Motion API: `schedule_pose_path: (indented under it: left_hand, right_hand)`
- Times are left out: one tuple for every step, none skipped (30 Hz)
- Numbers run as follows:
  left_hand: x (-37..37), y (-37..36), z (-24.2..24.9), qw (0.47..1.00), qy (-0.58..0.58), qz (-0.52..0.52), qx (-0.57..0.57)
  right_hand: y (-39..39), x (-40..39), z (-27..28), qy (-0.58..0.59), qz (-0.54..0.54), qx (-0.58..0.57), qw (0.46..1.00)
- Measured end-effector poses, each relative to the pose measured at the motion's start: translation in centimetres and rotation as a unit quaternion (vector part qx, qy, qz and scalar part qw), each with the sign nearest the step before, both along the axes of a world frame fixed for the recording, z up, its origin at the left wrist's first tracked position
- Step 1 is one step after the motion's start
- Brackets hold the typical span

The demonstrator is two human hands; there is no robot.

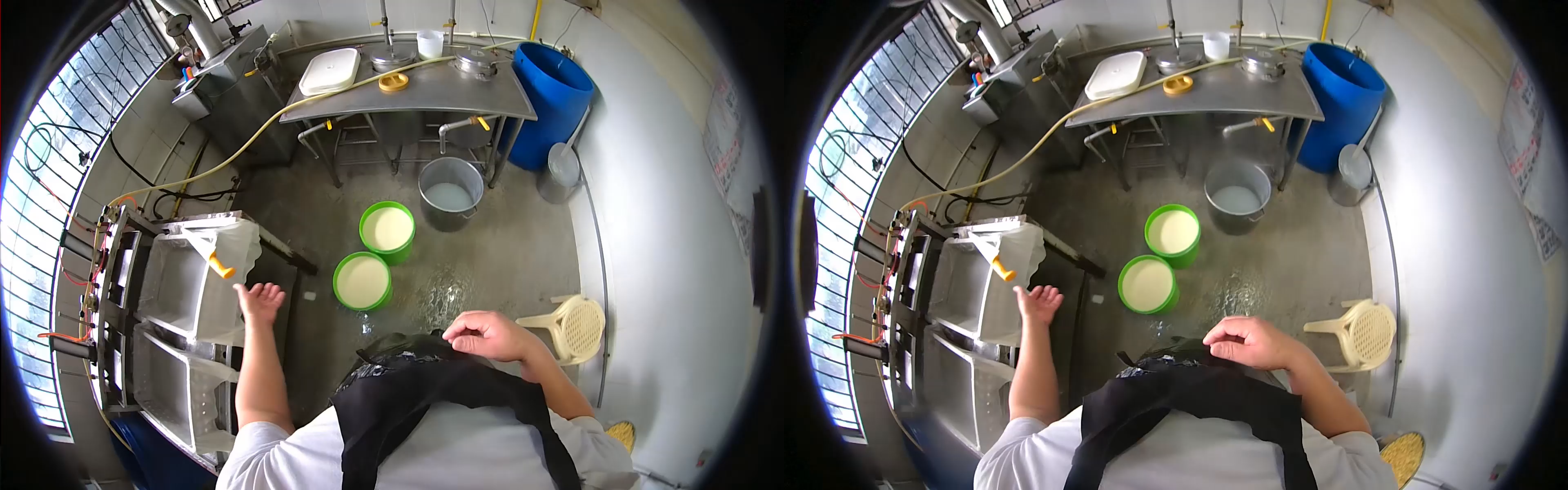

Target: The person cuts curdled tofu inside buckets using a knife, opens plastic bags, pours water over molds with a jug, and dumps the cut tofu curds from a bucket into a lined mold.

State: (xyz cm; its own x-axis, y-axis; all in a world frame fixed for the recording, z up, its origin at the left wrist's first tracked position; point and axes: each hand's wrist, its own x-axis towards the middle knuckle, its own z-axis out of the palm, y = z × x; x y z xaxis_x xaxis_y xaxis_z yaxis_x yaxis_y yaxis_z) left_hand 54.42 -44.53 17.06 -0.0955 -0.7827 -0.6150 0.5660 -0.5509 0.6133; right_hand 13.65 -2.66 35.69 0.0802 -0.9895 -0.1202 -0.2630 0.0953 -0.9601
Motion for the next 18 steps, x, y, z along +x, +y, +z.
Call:
schedule_pose_path:
  left_hand:
    - [0.1,-1.1,0.7,0.999,0.0,0.035,-0.01]
    - [0.2,-1.9,1.4,0.998,0.01,0.062,-0.014]
    - [0.2,-2.6,2.0,0.996,0.021,0.091,-0.016]
    - [0.2,-2.9,2.4,0.994,0.029,0.099,-0.027]
    - [0.2,-3.4,2.9,0.993,0.034,0.112,-0.033]
    - [0.1,-3.8,3.2,0.991,0.029,0.124,-0.041]
    - [0.2,-4.7,3.1,0.989,0.024,0.135,-0.05]
    - [0.8,-5.8,2.1,0.988,0.02,0.135,-0.072]
    - [1.2,-6.7,1.4,0.985,0.023,0.149,-0.085]
    - [1.9,-7.9,0.3,0.981,0.041,0.171,-0.082]
    - [2.6,-9.1,-0.7,0.976,0.06,0.191,-0.079]
    - [3.7,-10.0,-2.0,0.974,0.066,0.201,-0.083]
    - [4.8,-10.6,-3.4,0.978,0.067,0.161,-0.119]
    - [4.9,-11.6,-4.3,0.978,0.068,0.122,-0.154]
    - [4.2,-12.1,-3.8,0.977,0.072,0.131,-0.155]
    - [2.9,-11.6,-2.3,0.977,0.053,0.14,-0.155]
    - [1.8,-11.0,-1.0,0.976,0.034,0.15,-0.152]
    - [1.4,-10.9,-0.4,0.972,0.037,0.164,-0.165]
  right_hand:
    - [-0.6,-1.6,-0.3,0.002,0.005,0.002,1.0]
    - [-1.3,-3.1,-1.0,-0.011,-0.04,0.012,0.999]
    - [-2.1,-4.5,-1.3,-0.023,-0.083,0.022,0.996]
    - [-3.0,-5.6,-1.1,-0.006,-0.108,0.023,0.994]
    - [-3.8,-6.6,-1.3,-0.001,-0.098,0.026,0.995]
    - [-4.8,-7.5,-1.8,-0.016,-0.121,0.036,0.992]
    - [-5.7,-8.4,-2.6,-0.03,-0.144,0.044,0.988]
    - [-6.7,-9.3,-3.9,-0.073,-0.143,0.05,0.986]
    - [-7.8,-10.2,-4.8,-0.066,-0.132,0.048,0.988]
    - [-9.0,-11.0,-5.5,-0.088,-0.122,0.064,0.987]
    - [-10.5,-11.7,-5.9,-0.11,-0.113,0.078,0.984]
    - [-12.0,-12.7,-6.0,-0.106,-0.096,0.105,0.984]
    - [-13.4,-13.8,-6.4,-0.098,-0.086,0.102,0.986]
    - [-15.0,-14.9,-6.9,-0.105,-0.101,0.121,0.982]
    - [-16.3,-15.8,-7.2,-0.114,-0.118,0.142,0.976]
    - [-17.8,-16.7,-7.1,-0.084,-0.128,0.154,0.976]
    - [-19.0,-17.9,-6.7,-0.073,-0.119,0.157,0.978]
    - [-20.3,-19.0,-6.0,-0.06,-0.119,0.162,0.978]
